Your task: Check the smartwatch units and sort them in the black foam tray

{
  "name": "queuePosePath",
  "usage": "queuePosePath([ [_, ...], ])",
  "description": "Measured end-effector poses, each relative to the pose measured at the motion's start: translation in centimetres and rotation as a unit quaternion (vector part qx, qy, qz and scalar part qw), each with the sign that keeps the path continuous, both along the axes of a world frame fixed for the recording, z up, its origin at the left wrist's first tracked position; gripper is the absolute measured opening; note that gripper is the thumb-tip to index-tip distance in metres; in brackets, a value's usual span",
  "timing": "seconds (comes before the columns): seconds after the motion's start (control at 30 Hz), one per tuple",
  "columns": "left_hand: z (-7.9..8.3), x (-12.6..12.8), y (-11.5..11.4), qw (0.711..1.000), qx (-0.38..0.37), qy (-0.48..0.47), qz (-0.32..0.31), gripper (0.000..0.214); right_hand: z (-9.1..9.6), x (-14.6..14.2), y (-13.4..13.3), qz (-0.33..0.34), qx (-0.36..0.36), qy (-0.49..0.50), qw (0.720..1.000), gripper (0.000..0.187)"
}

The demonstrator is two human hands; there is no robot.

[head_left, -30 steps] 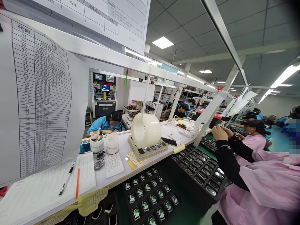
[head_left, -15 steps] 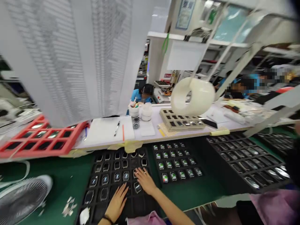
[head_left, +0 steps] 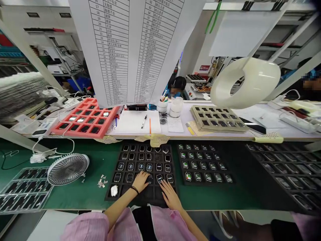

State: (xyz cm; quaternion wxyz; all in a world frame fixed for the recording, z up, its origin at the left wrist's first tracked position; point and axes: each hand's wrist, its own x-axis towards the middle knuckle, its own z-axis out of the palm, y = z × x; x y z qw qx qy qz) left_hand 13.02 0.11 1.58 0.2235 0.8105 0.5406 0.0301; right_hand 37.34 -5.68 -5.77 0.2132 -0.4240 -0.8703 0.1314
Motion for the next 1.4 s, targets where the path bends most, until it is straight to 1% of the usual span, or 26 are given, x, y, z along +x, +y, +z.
queuePosePath([
  [0.13,0.2,2.2,1.5,1.000,-0.009,0.021,-0.007,0.041,-0.4,-0.4,-0.6,-0.030,0.058,0.027,0.997,0.043],
  [0.23,0.6,2.6,2.0,1.000,-0.016,0.013,-0.010,0.045,-0.5,-0.6,-1.0,-0.063,0.075,0.024,0.995,0.037],
  [0.33,1.3,0.8,1.9,1.000,-0.008,-0.013,0.002,0.048,-0.5,-0.7,-1.4,-0.088,0.072,0.027,0.993,0.030],
  [0.43,2.0,-2.6,1.3,0.999,-0.001,-0.030,0.012,0.047,-0.6,-0.7,-1.6,-0.095,0.068,0.034,0.993,0.027],
  [0.53,2.2,-5.9,0.8,0.999,-0.026,-0.024,-0.009,0.042,-0.7,-0.7,-1.7,-0.092,0.058,0.041,0.993,0.026],
  [0.6,1.9,-7.0,0.6,0.998,-0.049,-0.014,-0.031,0.041,-0.7,-0.7,-1.6,-0.092,0.052,0.044,0.993,0.025],
  [0.67,1.6,-7.1,0.6,0.997,-0.064,-0.003,-0.047,0.042,-0.6,-0.7,-1.6,-0.093,0.047,0.047,0.993,0.023],
  [0.8,0.9,-5.4,1.0,0.995,-0.084,0.026,-0.056,0.041,-0.5,-0.7,-1.5,-0.093,0.040,0.052,0.994,0.023],
  [0.9,0.4,-4.0,1.2,0.994,-0.090,0.053,-0.037,0.042,-0.4,-0.8,-1.6,-0.094,0.035,0.057,0.993,0.023],
  [1.0,0.5,-3.7,1.3,0.994,-0.089,0.068,-0.007,0.043,-0.1,-0.8,-1.7,-0.094,0.039,0.062,0.993,0.023],
  [1.1,1.4,-4.8,1.5,0.995,-0.076,0.058,0.020,0.042,0.2,-0.8,-1.9,-0.087,0.051,0.070,0.992,0.024],
  [1.23,2.6,-7.9,1.1,0.996,-0.044,0.043,0.057,0.041,0.1,-0.8,-1.9,-0.092,0.042,0.100,0.990,0.026],
  [1.3,2.6,-9.2,0.5,0.996,-0.045,0.040,0.062,0.042,0.0,-0.8,-1.9,-0.090,0.038,0.107,0.989,0.028],
  [1.4,1.8,-10.1,-0.4,0.996,-0.060,0.035,0.054,0.043,0.0,-0.8,-1.9,-0.088,0.032,0.114,0.989,0.030],
])
